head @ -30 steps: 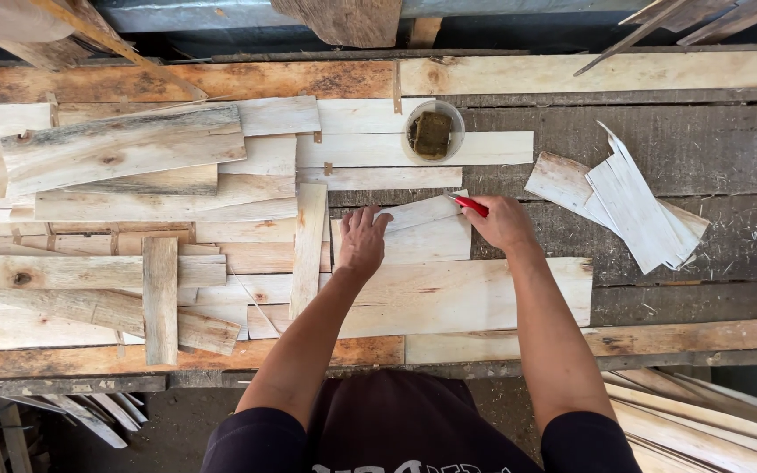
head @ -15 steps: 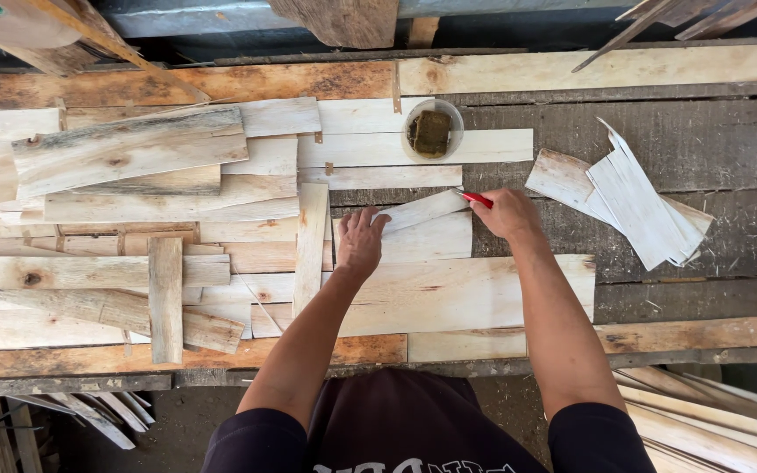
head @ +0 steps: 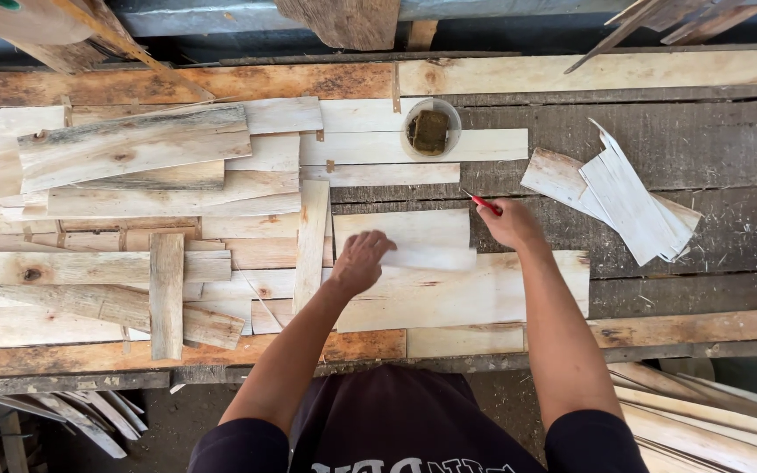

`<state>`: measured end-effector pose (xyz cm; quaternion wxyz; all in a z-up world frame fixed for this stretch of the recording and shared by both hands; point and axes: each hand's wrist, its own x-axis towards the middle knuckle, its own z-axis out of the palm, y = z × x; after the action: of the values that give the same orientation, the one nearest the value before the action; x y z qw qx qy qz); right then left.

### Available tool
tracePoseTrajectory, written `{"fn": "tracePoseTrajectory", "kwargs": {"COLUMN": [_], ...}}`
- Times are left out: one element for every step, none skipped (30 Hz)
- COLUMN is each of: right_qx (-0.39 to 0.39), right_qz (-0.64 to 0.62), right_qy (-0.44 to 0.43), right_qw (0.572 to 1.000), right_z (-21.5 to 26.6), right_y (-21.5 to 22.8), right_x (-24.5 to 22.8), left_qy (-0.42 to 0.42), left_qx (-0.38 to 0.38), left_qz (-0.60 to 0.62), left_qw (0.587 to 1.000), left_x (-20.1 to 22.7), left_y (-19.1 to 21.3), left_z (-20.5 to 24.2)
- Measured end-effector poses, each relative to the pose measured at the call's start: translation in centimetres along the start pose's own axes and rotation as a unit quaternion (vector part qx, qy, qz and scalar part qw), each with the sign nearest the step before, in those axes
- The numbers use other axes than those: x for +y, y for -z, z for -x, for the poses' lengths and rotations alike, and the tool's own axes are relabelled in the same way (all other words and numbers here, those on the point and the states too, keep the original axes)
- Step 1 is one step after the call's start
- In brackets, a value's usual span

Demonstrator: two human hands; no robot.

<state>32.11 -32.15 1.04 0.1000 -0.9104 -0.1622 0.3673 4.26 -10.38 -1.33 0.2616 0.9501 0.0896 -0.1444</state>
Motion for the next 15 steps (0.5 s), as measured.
{"fn": "tracePoseTrajectory", "kwargs": {"right_qx": [0.002,0.006,0.01,0.011,0.077,0.141,0.14,0.168,0.195,0.195,0.218,0.239,0.239,0.219,0.199], "right_qz": [0.0,-0.026,-0.052,-0.051,-0.058,-0.064,-0.063,-0.106,-0.149,-0.15,-0.138,-0.127,-0.127,-0.148,-0.168], "right_qy": [-0.001,-0.029,-0.057,-0.057,-0.016,0.024,0.025,0.031,0.036,0.038,0.036,0.035,0.037,0.033,0.029], "right_qw": [1.0,0.999,0.997,0.997,0.995,0.988,0.988,0.98,0.969,0.969,0.965,0.962,0.962,0.964,0.965], "right_z": [1.1,2.1,3.1,2.5,1.8,1.2,1.6,1.9,2.2,2.0,1.8,1.5,1.7,1.9,2.1], "right_y": [-0.3,-0.6,-1.0,-2.7,-4.4,-6.2,-6.9,-7.6,-8.2,-8.9,-9.6,-10.3,-10.6,-10.9,-11.2], "right_x": [-0.2,-0.6,-1.0,0.3,1.7,3.0,2.9,2.8,2.6,2.8,3.0,3.2,3.1,3.0,3.0], "left_qy": [-0.002,-0.004,-0.007,-0.007,0.012,0.031,0.032,0.079,0.126,0.126,0.179,0.231,0.233,0.267,0.301], "left_qx": [0.001,-0.041,-0.082,-0.081,-0.099,-0.117,-0.116,-0.086,-0.055,-0.054,-0.001,0.05,0.052,0.095,0.137], "left_qz": [0.0,0.019,0.039,0.039,0.051,0.064,0.065,0.072,0.08,0.079,0.074,0.068,0.068,0.059,0.05], "left_qw": [1.0,0.999,0.996,0.996,0.994,0.991,0.991,0.991,0.987,0.987,0.981,0.969,0.969,0.957,0.942], "left_x": [1.0,1.9,2.9,3.3,3.7,4.2,3.7,3.1,2.6,1.8,1.0,0.2,-0.4,-1.0,-1.6], "left_y": [0.9,1.9,2.9,3.3,3.7,4.0,2.8,1.6,0.5,-0.3,-1.1,-1.9,-1.9,-1.9,-2.0], "left_z": [0.8,1.8,2.8,3.4,4.0,4.7,5.1,5.5,5.9,6.2,6.5,6.8,7.2,7.6,8.1]}}
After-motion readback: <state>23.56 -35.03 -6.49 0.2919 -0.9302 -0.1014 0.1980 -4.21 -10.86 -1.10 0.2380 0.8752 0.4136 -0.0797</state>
